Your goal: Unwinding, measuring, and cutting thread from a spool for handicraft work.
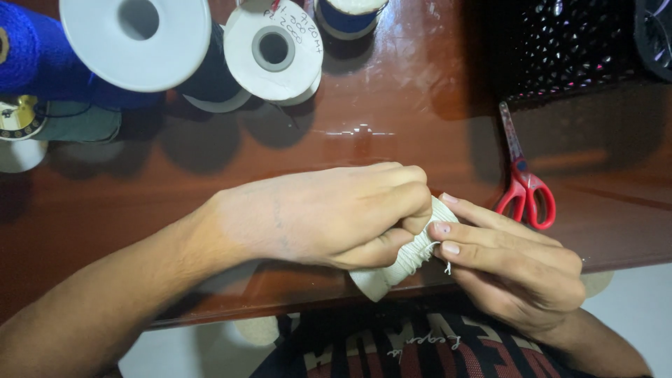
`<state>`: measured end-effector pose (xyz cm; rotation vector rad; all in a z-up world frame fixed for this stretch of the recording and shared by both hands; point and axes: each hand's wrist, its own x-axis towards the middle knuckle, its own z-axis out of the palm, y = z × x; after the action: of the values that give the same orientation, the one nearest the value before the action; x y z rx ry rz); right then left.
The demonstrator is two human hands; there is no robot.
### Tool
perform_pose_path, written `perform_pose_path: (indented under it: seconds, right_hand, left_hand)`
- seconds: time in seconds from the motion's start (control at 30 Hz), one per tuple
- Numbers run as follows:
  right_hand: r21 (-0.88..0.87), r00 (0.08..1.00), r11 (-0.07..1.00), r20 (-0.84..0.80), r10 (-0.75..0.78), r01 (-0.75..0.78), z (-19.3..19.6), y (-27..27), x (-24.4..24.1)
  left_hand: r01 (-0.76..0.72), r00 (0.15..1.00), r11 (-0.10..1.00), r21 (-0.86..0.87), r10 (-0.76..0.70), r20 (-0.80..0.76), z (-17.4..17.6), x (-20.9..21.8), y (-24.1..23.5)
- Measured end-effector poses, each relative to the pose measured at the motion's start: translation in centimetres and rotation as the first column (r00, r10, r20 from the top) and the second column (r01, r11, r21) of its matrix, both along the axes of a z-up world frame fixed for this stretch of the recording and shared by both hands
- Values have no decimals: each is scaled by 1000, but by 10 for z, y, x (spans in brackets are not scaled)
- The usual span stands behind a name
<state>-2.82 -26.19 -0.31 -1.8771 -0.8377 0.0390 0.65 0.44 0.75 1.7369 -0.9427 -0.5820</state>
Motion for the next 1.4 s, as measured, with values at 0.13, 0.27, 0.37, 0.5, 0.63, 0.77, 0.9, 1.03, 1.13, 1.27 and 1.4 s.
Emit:
perform_pose_path:
  seconds: [0.13, 0.27, 0.37, 0.5, 0.63, 0.77, 0.9, 1.03, 1.13, 1.27, 1.4]
  right_hand:
    - [-31, 1000, 999, -6, 6, -7, 1, -1, 0]
    - [11, 1000, 1000, 2, 1, -1, -3, -2, -1]
    - [-24, 1000, 1000, 17, 3, -3, -1, 0, 0]
    - [-9, 1000, 1000, 20, 9, -9, -1, 0, 0]
    - [-22, 1000, 999, 10, 25, -25, 1, -2, -1]
    - [-36, 1000, 999, 17, 20, -19, 1, -3, 0]
    - [-23, 999, 999, 15, 32, -31, 3, -2, 0]
    - [-41, 1000, 999, 24, 19, -18, 6, -1, 1]
    - [8, 1000, 1000, 12, 22, -22, 4, -2, 1]
    - [-30, 999, 999, 40, 35, -33, 18, -3, 4]
    - [52, 994, 998, -102, 50, -44, 32, 1, 6]
  left_hand:
    - [33, 997, 999, 32, -36, 73, 2, 4, -1]
    - [50, 994, 997, 64, -56, 98, 7, 4, -1]
    - [40, 987, 996, 84, -52, 149, 7, 3, -3]
    - [38, 983, 995, 97, -55, 175, 2, 3, -6]
    - [42, 991, 995, 90, -53, 122, -5, 2, -8]
    - [25, 985, 999, 43, -32, 171, -10, -1, -9]
    - [-7, 978, 1000, -30, 13, 209, -11, -4, -7]
    - [-41, 971, 996, -79, 59, 231, -8, -8, -3]
    - [-69, 955, 994, -82, 89, 281, -1, -14, -6]
    - [-88, 931, 995, -43, 97, 351, 4, -19, -8]
    - [-91, 921, 996, -11, 88, 380, 7, -21, -9]
